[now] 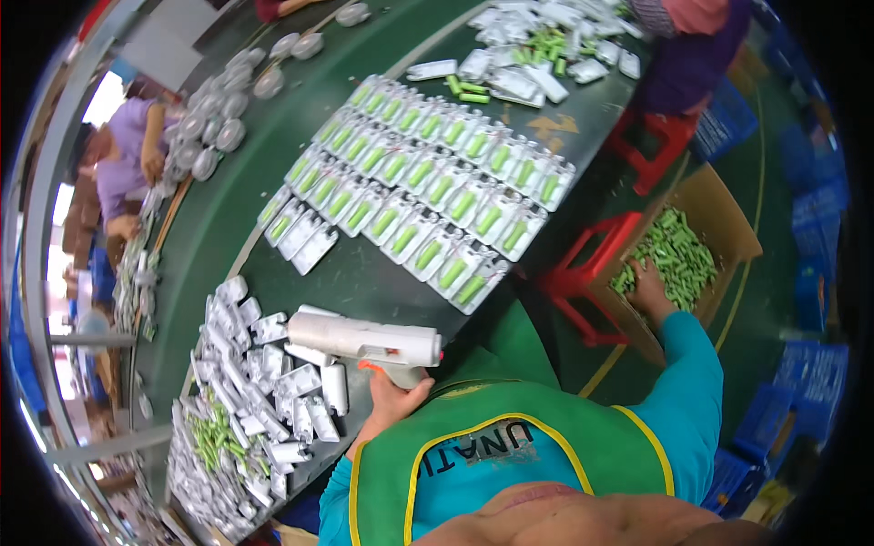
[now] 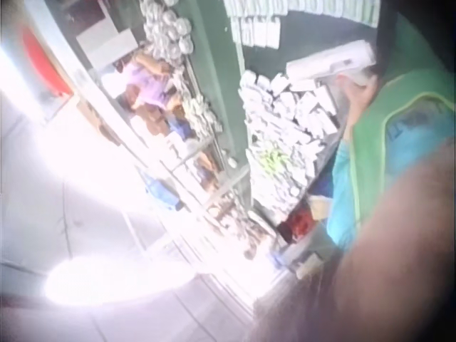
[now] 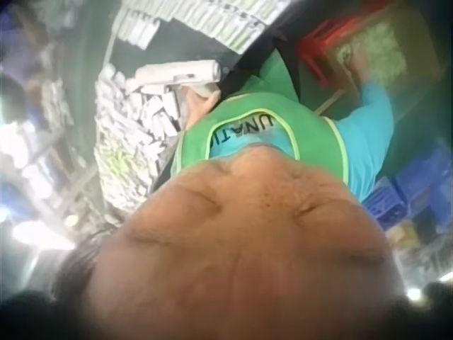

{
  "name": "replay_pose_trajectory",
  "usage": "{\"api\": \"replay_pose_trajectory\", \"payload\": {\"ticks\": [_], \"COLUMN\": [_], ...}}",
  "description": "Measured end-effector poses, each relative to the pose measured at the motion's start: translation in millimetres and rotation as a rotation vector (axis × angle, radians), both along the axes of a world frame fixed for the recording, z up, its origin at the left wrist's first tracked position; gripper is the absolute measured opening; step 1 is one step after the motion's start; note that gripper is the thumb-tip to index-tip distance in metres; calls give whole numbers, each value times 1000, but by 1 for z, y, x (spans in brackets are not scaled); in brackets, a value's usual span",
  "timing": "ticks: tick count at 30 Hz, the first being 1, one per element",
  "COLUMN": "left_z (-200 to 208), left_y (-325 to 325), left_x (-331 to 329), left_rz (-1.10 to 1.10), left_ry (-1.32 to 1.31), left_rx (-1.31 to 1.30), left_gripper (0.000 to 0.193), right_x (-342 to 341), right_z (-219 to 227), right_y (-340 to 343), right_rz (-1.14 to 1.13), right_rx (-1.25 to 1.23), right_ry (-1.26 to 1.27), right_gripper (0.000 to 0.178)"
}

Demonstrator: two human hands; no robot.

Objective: Manually assembling electronic components by applying hot glue to plastic housings and inserting batteries.

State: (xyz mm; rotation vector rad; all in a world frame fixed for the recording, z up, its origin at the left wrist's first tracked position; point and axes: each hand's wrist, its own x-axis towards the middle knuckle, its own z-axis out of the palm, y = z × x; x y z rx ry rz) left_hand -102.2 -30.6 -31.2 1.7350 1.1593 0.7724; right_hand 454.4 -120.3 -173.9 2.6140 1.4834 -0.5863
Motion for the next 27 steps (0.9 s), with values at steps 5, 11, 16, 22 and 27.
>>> {"api": "replay_pose_trajectory", "payload": {"ticks": [5, 11, 16, 22, 27], "left_z": [6, 0, 9, 12, 14], "left_y": [-1, 1, 3, 3, 0], "left_x": [1, -3, 0, 3, 3], "left_rz": [42, -43, -14, 3, 11], "left_ry": [20, 76, 65, 24, 21], "left_rx": [-47, 39, -20, -14, 6], "left_gripper": [19, 48, 49, 49, 51], "right_x": [25, 10, 9, 3, 30], "right_z": [-23, -28, -27, -21, -18], "right_y": [3, 8, 5, -1, -14], "right_rz": [70, -34, -30, -91, -367], "right_rx": [103, 241, 149, 148, 326], "right_ry": [77, -29, -81, -92, 109], "right_gripper": [84, 67, 67, 61, 59]}}
